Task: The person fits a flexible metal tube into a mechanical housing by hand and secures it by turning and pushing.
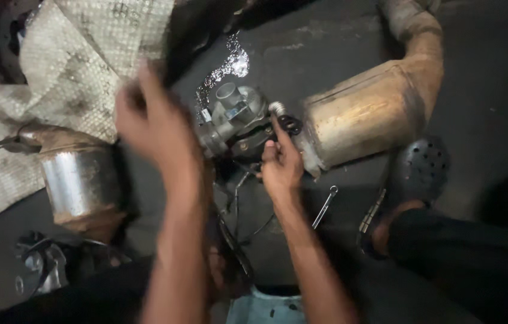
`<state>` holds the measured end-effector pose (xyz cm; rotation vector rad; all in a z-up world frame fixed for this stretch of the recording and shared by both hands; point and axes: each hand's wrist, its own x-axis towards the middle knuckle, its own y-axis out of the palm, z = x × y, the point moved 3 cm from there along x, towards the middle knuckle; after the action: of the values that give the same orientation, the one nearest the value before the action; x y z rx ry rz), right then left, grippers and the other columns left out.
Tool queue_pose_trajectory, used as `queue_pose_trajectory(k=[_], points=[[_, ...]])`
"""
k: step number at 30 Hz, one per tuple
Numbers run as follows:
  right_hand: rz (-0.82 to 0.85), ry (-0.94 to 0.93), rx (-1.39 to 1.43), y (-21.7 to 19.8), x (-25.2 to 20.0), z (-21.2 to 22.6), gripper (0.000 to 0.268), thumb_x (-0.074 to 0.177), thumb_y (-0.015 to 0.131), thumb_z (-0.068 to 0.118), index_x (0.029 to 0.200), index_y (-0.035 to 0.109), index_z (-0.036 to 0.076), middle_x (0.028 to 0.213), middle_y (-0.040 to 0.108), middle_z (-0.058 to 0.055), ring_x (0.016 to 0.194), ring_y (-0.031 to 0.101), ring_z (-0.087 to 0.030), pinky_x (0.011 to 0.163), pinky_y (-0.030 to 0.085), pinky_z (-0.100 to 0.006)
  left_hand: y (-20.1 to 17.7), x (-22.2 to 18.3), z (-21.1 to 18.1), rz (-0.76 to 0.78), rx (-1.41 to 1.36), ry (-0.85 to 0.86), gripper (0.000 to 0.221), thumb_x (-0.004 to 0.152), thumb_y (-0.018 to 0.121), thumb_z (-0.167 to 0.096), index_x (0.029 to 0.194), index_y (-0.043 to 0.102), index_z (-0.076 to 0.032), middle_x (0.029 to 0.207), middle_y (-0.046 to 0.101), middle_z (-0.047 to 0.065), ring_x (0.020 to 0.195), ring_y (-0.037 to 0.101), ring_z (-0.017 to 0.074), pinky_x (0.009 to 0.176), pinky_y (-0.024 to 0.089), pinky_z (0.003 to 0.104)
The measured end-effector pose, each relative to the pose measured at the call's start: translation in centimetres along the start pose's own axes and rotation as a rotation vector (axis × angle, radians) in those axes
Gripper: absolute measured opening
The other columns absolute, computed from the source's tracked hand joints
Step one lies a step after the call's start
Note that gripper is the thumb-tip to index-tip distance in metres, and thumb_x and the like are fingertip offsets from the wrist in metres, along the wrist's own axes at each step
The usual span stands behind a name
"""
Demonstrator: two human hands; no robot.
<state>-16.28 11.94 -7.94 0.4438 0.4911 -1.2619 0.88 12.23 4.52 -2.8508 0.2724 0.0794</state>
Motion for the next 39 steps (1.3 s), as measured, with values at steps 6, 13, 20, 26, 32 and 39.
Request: queue_pose_trajectory(k=[6, 13, 20, 26, 32, 39], points=[[0.042, 0.049, 0.002, -0.2, -0.1, 0.3, 0.054, 0.102, 0.053, 0.009, 0.153, 0.050, 0.027, 0.081, 0.056, 0.002, 0.066, 0.052, -0.006, 0.055, 0.054, -0.024, -3.3, -11.5, 5.3, 0.145, 0.377, 0.064, 0.019, 0.093, 0.069, -0.015, 0.104, 0.075, -0.001, 0.084, 0.069, 0.011, 0.077, 0.063, 0.0226, 0.070, 0.050, 0.033], [0.083, -0.061, 0.178, -0.1, 0.6, -0.1, 0.052, 0.102, 0.049, 0.001, 0.153, 0.052, 0.012, 0.097, 0.056, 0.003, 0.079, 0.049, -0.005, 0.071, 0.051, -0.021, -0.8, -11.4, 5.6, 0.398, 0.701, 0.302, 0.037, 0.091, 0.063, -0.014, 0.126, 0.072, -0.007, 0.110, 0.071, 0.022, 0.102, 0.066, 0.0401, 0.094, 0.050, 0.048], [0.060, -0.067, 0.162, -0.3, 0.1, 0.9, 0.047, 0.102, 0.045, 0.000, 0.148, 0.054, 0.005, 0.137, 0.063, -0.006, 0.121, 0.059, -0.013, 0.103, 0.046, -0.027, 0.1, -10.6, 6.6, 0.587, 0.524, 0.261, 0.044, 0.098, 0.057, -0.019, 0.138, 0.063, -0.002, 0.131, 0.066, 0.027, 0.121, 0.064, 0.0419, 0.104, 0.048, 0.046], [0.067, -0.044, 0.182, -0.1, 0.0, 1.6, 0.048, 0.101, 0.044, 0.000, 0.148, 0.052, 0.005, 0.143, 0.060, -0.008, 0.128, 0.056, -0.015, 0.107, 0.044, -0.029, 0.0, -10.3, 6.6, 0.640, 0.508, 0.176, 0.045, 0.100, 0.054, -0.024, 0.140, 0.060, -0.002, 0.130, 0.066, 0.025, 0.122, 0.064, 0.0402, 0.102, 0.050, 0.043], [0.062, 0.032, 0.190, -0.2, 0.0, 1.3, 0.048, 0.100, 0.045, 0.002, 0.147, 0.053, 0.006, 0.139, 0.063, -0.008, 0.124, 0.059, -0.017, 0.104, 0.046, -0.029, 0.0, -10.6, 6.2, 0.657, 0.548, 0.216, 0.046, 0.102, 0.053, -0.025, 0.141, 0.060, -0.003, 0.127, 0.067, 0.024, 0.118, 0.066, 0.0406, 0.101, 0.050, 0.043], [0.077, -0.024, 0.203, -0.3, 0.3, 1.0, 0.045, 0.101, 0.046, 0.003, 0.145, 0.056, 0.003, 0.139, 0.064, -0.012, 0.124, 0.061, -0.019, 0.105, 0.047, -0.030, 0.3, -10.6, 5.8, 0.661, 0.546, 0.251, 0.045, 0.103, 0.050, -0.024, 0.140, 0.061, -0.001, 0.121, 0.068, 0.026, 0.109, 0.069, 0.0399, 0.095, 0.053, 0.043]])
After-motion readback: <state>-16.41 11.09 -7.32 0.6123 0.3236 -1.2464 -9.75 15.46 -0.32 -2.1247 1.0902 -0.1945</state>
